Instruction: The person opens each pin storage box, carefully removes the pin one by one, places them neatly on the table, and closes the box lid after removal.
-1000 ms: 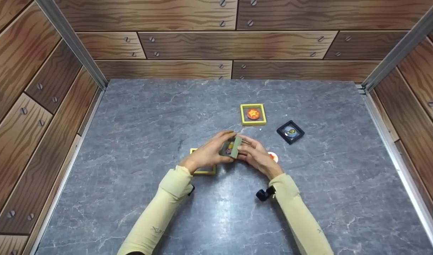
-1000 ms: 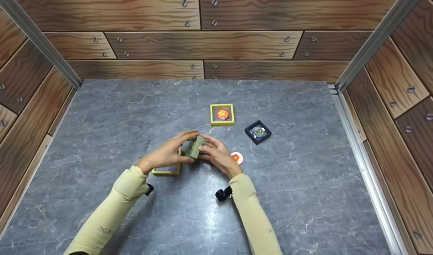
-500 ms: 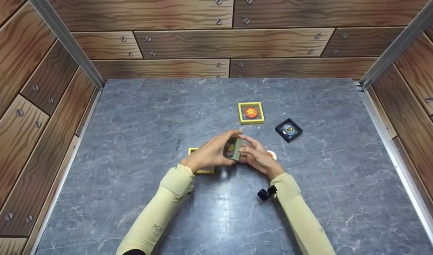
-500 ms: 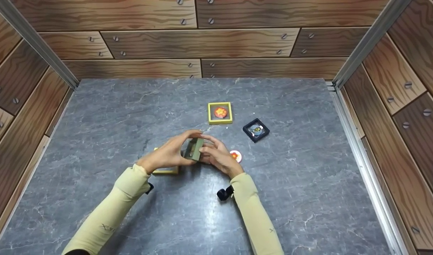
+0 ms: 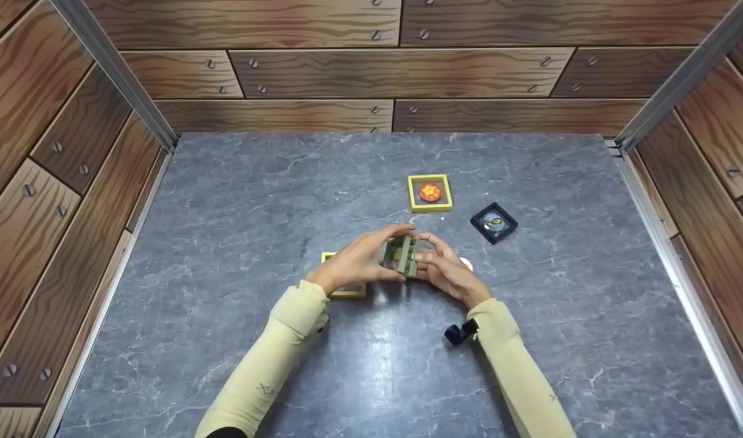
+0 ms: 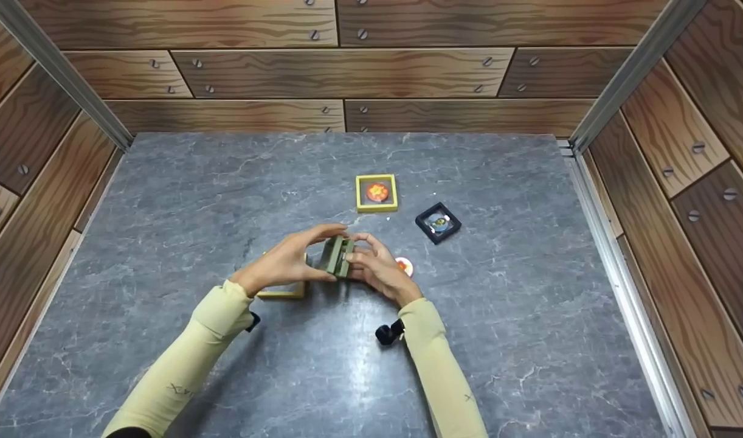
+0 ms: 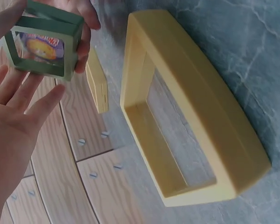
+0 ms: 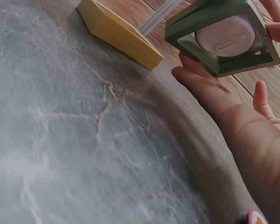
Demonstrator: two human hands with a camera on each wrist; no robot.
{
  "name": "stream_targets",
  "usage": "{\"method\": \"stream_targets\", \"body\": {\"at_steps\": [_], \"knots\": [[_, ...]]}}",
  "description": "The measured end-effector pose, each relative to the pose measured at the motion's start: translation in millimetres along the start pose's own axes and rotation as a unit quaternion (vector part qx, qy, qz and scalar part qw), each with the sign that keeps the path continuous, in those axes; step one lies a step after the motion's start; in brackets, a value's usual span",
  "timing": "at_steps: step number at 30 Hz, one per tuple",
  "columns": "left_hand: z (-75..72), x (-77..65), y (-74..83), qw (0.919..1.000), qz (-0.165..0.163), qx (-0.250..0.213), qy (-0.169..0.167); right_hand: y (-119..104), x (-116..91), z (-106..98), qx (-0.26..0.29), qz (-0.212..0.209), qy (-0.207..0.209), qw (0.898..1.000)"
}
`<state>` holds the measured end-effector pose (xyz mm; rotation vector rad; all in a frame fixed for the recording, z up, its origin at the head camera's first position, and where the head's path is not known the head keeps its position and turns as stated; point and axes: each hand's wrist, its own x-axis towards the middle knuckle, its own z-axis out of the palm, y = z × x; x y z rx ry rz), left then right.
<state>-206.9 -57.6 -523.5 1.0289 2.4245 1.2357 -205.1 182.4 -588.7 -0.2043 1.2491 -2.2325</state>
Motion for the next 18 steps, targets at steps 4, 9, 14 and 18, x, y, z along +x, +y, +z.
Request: {"method": "stream_targets", "body": {"at_steps": [4, 9, 14, 18], "knots": [[-0.3, -1.5, -0.9, 0.9999, -0.005, -0.009, 0.001, 0.9, -1.8, -3.4, 0.008, 0.004, -0.012, 1.0], [1.0, -3.3, -3.9, 0.9999, -0.003, -0.012, 0.0, 3.9, -1.6, -3.6, 0.007, 0.008, -0.017, 1.0], [1.2, -5.3, -4.9, 0.9998, -0.01, -0.016, 0.001, 5.1, -1.2, -1.7, 0.005, 0.008, -0.011, 1.0], [0.0, -7.0, -3.9, 0.9997, -0.021, -0.009, 0.005, 4.8, -0.8, -0.5, 0.004, 0.007, -0.007, 1.0]]}}
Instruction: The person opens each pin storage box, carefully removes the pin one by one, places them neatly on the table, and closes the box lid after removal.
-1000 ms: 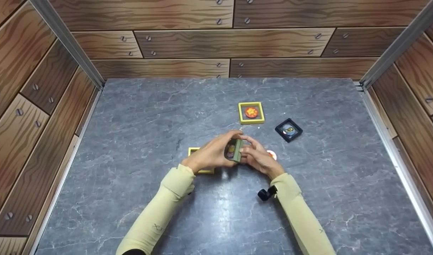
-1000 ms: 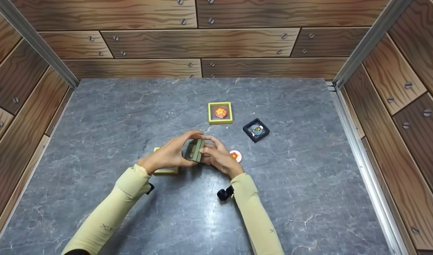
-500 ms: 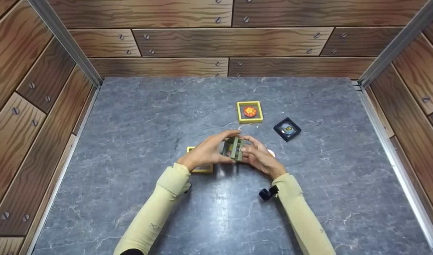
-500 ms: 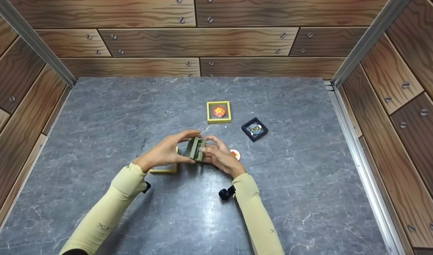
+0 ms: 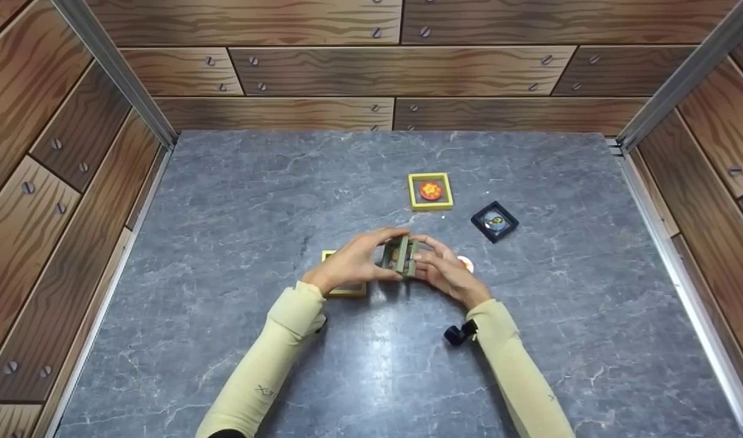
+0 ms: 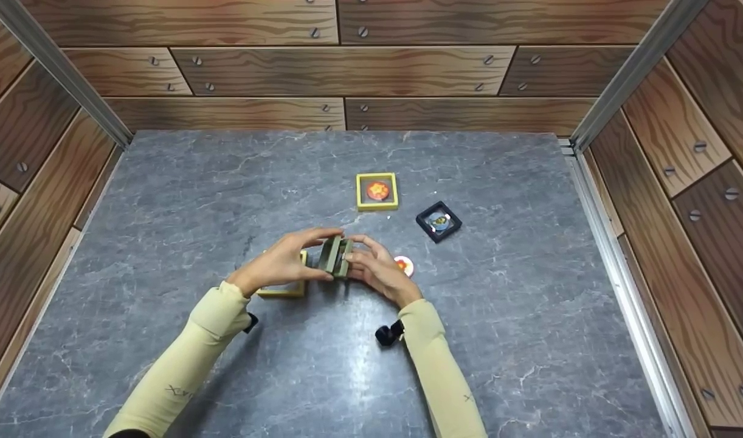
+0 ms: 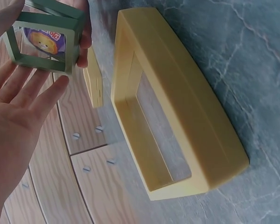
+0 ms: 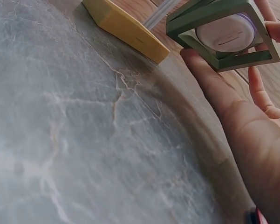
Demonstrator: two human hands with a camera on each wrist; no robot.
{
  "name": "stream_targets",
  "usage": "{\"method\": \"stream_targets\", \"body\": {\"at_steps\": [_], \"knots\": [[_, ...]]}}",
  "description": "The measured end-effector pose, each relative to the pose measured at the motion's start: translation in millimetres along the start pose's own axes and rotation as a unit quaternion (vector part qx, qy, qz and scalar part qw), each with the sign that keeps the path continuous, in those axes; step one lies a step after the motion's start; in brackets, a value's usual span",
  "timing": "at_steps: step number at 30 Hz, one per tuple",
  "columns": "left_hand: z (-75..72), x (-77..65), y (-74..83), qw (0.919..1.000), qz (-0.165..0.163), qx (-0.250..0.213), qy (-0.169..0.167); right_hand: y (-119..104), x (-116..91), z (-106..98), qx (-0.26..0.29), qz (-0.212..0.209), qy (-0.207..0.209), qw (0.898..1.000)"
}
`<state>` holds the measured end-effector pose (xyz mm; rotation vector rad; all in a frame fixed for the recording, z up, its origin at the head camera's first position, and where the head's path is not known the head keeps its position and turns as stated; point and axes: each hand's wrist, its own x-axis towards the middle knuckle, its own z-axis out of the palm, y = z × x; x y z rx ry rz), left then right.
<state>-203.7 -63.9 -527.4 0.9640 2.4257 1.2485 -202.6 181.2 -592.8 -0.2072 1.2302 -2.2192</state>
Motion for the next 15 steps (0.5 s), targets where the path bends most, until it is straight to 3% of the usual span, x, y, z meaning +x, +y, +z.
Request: {"method": "stream_targets", "body": {"at_steps": [15], "knots": [[-1.8, -5.9, -4.8, 0.9992, -0.01, -0.035, 0.014, 3.2, -2.7, -3.4, 0.004, 0.004, 0.007, 1.0]]}}
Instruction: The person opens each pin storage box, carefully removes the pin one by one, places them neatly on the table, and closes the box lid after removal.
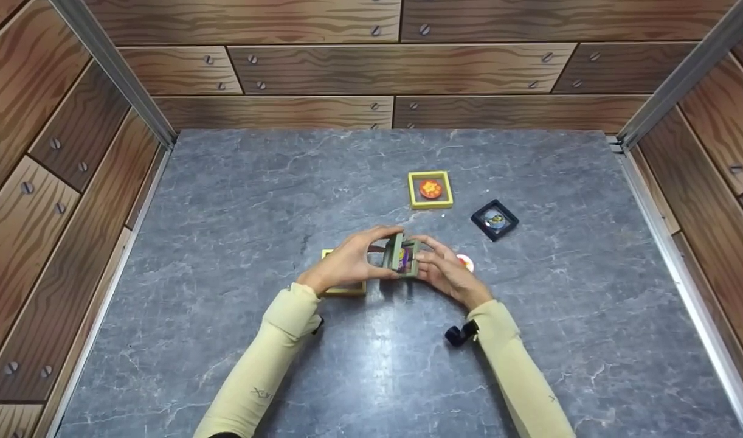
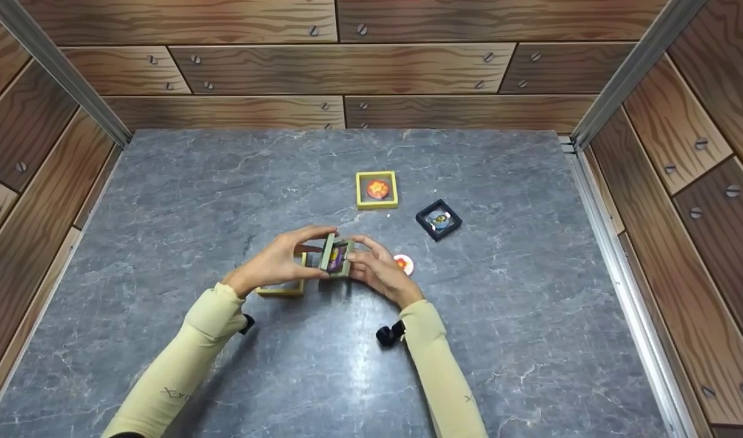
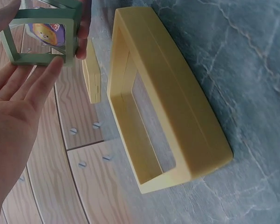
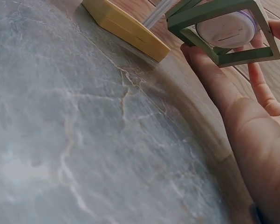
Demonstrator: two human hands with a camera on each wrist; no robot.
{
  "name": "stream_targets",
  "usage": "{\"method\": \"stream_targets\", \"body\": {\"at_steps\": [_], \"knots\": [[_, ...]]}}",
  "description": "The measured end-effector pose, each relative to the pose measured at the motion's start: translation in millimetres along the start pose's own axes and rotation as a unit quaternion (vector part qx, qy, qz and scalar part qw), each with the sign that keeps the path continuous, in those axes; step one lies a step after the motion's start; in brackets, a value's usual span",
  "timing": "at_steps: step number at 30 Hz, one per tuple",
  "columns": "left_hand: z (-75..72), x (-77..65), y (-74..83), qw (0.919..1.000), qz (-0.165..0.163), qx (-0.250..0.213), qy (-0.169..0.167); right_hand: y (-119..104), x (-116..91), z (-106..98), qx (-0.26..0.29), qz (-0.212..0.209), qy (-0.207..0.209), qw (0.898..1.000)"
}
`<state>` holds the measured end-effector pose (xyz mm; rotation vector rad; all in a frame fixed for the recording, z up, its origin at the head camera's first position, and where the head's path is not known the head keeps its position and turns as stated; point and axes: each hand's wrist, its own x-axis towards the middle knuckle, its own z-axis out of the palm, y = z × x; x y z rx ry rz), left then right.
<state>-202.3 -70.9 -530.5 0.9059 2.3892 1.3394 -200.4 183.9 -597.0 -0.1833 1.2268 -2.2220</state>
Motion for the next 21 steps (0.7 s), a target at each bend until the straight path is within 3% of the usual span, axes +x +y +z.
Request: {"method": "stream_targets", "body": {"at_steps": [11, 21], "knots": [[-1.3, -0.7, 3.3, 0.9999, -0.012, 0.008, 0.0, -2.5, 1.2, 5.2, -0.017, 0.009, 0.003, 1.0], [0.6, -1.7, 2.4, 0.9998, -0.012, 0.014, -0.002, -4.9, 2.5, 6.9, -0.069, 0.016, 0.041, 0.997]]}}
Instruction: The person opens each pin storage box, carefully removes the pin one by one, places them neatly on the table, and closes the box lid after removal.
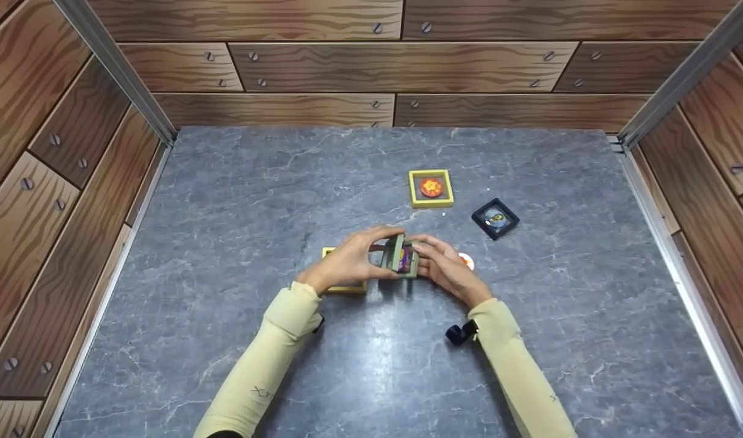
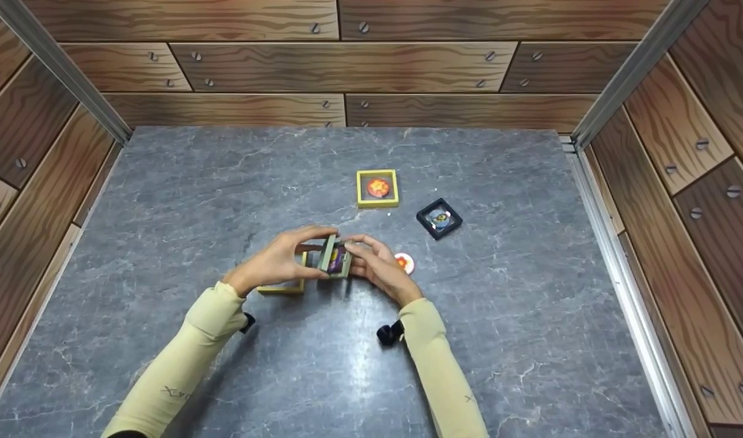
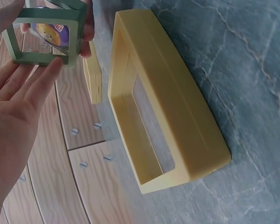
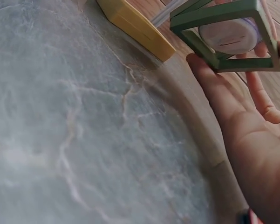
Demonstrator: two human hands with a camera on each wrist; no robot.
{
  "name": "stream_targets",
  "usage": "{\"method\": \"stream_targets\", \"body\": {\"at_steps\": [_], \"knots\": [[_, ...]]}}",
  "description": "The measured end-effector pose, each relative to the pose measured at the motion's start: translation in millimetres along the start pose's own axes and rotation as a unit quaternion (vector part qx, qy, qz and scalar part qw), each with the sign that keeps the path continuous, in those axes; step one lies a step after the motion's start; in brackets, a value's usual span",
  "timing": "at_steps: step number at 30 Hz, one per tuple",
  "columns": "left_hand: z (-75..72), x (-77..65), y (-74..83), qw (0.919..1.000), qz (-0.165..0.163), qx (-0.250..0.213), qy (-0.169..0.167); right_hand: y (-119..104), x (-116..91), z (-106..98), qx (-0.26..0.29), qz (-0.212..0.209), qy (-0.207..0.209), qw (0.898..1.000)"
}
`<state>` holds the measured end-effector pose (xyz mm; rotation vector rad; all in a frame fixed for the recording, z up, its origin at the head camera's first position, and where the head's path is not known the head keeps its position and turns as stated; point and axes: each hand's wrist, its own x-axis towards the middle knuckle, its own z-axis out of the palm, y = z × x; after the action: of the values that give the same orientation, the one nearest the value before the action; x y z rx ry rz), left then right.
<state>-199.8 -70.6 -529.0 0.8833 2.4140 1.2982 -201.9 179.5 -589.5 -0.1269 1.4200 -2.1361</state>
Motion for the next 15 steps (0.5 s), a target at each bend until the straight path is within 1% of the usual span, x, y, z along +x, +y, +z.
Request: {"method": "stream_targets", "body": {"at_steps": [5, 9, 12, 15], "knots": [[-1.3, -1.1, -1.0, 0.9999, 0.01, 0.009, 0.008, -8, -1, 3, -0.037, -0.004, 0.039, 0.999], [-1.3, -1.8, -1.3, 0.9999, 0.01, 0.009, 0.011, -13, -4, 6, -0.067, -0.008, 0.075, 0.995], [-0.7, -2.4, -1.7, 0.9998, 0.006, 0.012, 0.012, -16, -5, 8, -0.081, -0.012, 0.094, 0.992], [0.0, -3.1, -2.2, 0.9998, 0.006, 0.013, 0.015, -17, -4, 9, -0.09, -0.019, 0.104, 0.99]]}}
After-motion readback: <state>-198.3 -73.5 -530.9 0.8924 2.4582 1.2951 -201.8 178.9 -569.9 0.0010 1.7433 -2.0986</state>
